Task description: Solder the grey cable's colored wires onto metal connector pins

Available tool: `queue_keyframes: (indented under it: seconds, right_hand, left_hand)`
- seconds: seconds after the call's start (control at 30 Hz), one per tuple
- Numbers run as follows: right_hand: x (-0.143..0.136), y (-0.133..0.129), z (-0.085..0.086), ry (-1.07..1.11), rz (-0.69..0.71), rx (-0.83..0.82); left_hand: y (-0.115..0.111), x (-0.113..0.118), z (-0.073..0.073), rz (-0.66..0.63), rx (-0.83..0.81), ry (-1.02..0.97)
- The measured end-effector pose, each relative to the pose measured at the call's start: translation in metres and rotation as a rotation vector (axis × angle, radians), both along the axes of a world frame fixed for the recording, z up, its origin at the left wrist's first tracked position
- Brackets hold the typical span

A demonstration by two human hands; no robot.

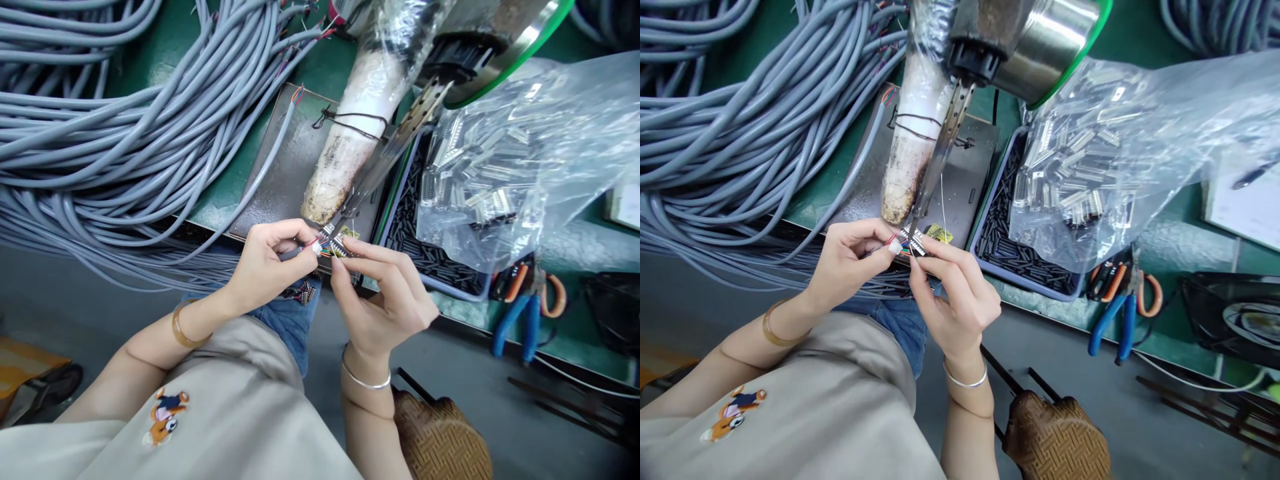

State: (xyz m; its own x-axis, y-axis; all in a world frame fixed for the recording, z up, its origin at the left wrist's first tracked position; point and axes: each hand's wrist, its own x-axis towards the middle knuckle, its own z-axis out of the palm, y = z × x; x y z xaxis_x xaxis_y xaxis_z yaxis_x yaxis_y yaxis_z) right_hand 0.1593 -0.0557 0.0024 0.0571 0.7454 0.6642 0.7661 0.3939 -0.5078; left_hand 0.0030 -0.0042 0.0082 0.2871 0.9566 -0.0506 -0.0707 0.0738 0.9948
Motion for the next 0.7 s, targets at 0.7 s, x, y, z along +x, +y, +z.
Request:
queue_keyframes:
  seconds: [0.7]
  right_hand:
    - [-0.0060,-0.0090,-0.0108,0.346,0.011,-0.158]
  left_hand:
    - [-0.0092,-0.0026,-0.0069,0.032,-0.015,-0.018]
